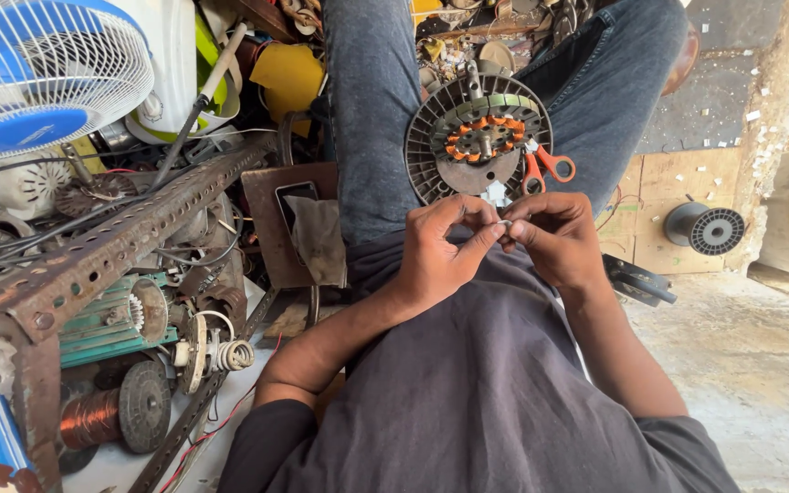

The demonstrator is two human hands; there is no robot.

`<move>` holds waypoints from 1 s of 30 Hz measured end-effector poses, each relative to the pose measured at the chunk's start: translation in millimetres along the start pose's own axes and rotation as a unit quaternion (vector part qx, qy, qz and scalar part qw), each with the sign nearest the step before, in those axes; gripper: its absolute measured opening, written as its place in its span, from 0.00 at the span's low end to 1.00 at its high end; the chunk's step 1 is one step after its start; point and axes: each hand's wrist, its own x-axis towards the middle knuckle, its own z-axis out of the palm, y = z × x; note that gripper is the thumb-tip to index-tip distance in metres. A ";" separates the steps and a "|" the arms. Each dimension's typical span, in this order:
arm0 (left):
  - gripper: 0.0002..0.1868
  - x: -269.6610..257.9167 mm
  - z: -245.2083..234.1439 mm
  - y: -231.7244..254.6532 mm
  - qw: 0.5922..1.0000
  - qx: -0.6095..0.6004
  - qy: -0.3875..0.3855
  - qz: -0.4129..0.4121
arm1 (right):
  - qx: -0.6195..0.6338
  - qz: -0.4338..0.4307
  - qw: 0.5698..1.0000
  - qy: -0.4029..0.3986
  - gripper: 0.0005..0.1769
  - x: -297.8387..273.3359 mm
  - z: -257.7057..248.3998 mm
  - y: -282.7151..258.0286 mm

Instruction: The person removes a motor rotor from a blue winding machine and sits on the floor to work on it. They use scissors to cut insulation from the copper windings and then wrap the exposed wire ends with white tape.

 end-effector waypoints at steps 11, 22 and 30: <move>0.06 -0.9 -4.5 -20.7 0.996 -0.053 -0.058 -0.044 | -0.126 -0.022 0.989 0.070 0.07 -15.0 15.3 1.0; 0.08 -9.2 6.6 -39.6 0.976 -0.218 -0.001 -0.024 | -0.115 -0.117 0.985 0.053 0.06 0.2 34.4 -9.6; 0.07 14.8 -6.5 -7.4 0.997 0.030 -0.065 0.039 | -0.395 -0.241 0.886 0.032 0.08 0.3 48.5 -45.3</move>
